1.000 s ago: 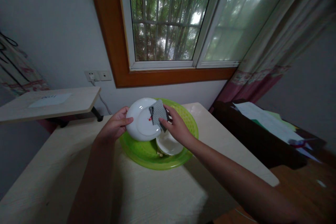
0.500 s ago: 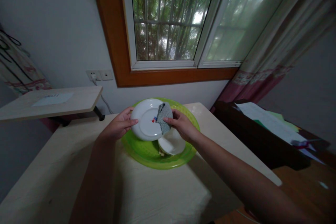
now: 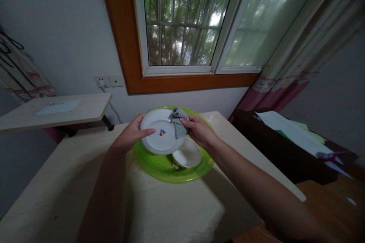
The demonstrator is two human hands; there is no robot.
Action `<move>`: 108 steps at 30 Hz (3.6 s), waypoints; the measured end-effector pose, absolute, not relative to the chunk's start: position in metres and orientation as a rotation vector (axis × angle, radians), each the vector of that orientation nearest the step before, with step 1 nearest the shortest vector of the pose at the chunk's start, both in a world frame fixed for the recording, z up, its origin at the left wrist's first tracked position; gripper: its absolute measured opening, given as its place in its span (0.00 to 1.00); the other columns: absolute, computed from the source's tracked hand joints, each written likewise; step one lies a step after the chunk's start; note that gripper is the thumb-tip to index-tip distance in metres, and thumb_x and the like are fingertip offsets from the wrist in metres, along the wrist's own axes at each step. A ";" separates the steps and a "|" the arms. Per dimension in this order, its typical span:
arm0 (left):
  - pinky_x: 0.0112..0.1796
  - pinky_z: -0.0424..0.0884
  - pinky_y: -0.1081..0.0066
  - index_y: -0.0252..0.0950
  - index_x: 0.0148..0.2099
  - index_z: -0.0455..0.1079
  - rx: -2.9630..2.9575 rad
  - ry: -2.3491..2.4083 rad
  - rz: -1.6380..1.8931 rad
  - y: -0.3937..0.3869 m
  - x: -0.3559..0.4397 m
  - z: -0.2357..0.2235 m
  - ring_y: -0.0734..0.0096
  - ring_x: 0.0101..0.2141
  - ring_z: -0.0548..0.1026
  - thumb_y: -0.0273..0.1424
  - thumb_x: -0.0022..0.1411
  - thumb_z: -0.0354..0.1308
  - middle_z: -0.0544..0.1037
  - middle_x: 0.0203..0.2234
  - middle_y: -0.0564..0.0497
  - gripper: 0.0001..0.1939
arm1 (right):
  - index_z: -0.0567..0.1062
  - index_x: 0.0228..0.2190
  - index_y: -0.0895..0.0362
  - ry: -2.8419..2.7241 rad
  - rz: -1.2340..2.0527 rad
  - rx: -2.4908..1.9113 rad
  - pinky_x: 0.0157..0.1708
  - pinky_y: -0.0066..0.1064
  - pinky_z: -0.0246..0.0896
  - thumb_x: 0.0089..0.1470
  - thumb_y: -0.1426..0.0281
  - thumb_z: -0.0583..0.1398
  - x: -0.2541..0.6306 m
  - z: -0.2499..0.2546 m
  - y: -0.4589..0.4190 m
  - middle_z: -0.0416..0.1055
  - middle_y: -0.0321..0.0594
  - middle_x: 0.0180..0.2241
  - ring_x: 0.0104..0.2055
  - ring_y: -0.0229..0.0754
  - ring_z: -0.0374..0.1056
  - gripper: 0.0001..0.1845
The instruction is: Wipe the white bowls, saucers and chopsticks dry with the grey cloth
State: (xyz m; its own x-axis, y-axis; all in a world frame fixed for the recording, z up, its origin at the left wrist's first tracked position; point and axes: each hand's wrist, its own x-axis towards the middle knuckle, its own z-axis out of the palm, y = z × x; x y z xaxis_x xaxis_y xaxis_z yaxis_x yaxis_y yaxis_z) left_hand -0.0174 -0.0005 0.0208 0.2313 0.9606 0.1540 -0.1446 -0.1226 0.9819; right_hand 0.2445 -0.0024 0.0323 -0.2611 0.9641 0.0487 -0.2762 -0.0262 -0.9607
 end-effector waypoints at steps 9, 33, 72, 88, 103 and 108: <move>0.36 0.74 0.70 0.36 0.44 0.68 1.256 0.817 1.189 0.001 -0.022 0.013 0.65 0.36 0.78 0.28 0.47 0.75 0.78 0.37 0.51 0.24 | 0.79 0.43 0.55 -1.193 1.523 -0.847 0.45 0.41 0.74 0.51 0.57 0.70 0.242 0.029 0.004 0.80 0.43 0.43 0.42 0.46 0.76 0.21; 0.35 0.75 0.69 0.32 0.46 0.69 1.052 0.873 1.252 0.010 -0.030 0.011 0.63 0.33 0.80 0.31 0.45 0.75 0.81 0.37 0.46 0.27 | 0.78 0.47 0.56 -1.412 1.648 -0.883 0.48 0.38 0.69 0.51 0.59 0.70 0.253 0.013 -0.017 0.78 0.45 0.46 0.44 0.44 0.74 0.24; 0.39 0.78 0.65 0.27 0.52 0.73 0.905 0.851 1.329 0.011 -0.022 0.015 0.57 0.37 0.82 0.29 0.47 0.72 0.83 0.40 0.40 0.29 | 0.79 0.39 0.59 -0.982 1.849 -0.690 0.41 0.25 0.71 0.46 0.66 0.75 0.228 0.008 -0.022 0.79 0.40 0.39 0.37 0.35 0.74 0.20; 0.30 0.72 0.70 0.34 0.42 0.68 1.127 0.897 1.181 0.002 -0.033 0.017 0.64 0.31 0.78 0.30 0.44 0.75 0.79 0.34 0.49 0.25 | 0.80 0.36 0.57 -1.037 1.798 -0.784 0.38 0.29 0.72 0.45 0.69 0.74 0.240 0.031 -0.005 0.79 0.39 0.35 0.34 0.37 0.73 0.15; 0.29 0.72 0.70 0.34 0.41 0.69 1.050 0.938 1.241 0.006 -0.020 0.019 0.64 0.29 0.78 0.31 0.40 0.76 0.80 0.30 0.49 0.26 | 0.79 0.34 0.58 -0.994 1.742 -0.755 0.35 0.28 0.70 0.48 0.65 0.73 0.232 0.028 0.005 0.78 0.38 0.31 0.30 0.36 0.71 0.14; 0.33 0.74 0.68 0.30 0.45 0.71 0.969 0.925 1.317 0.006 -0.017 0.020 0.61 0.31 0.80 0.30 0.41 0.75 0.82 0.33 0.45 0.28 | 0.79 0.34 0.58 -0.956 1.749 -0.759 0.34 0.28 0.70 0.47 0.63 0.74 0.231 0.019 -0.003 0.78 0.37 0.31 0.30 0.36 0.71 0.15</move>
State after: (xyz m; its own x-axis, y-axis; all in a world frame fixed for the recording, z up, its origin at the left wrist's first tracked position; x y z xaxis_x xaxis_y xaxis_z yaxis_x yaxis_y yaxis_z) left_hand -0.0169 0.0063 0.0200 0.0440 0.9990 0.0017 -0.3373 0.0133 0.9413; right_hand 0.2310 -0.0026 0.0194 -0.3390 0.9383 -0.0679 -0.4495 -0.2249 -0.8645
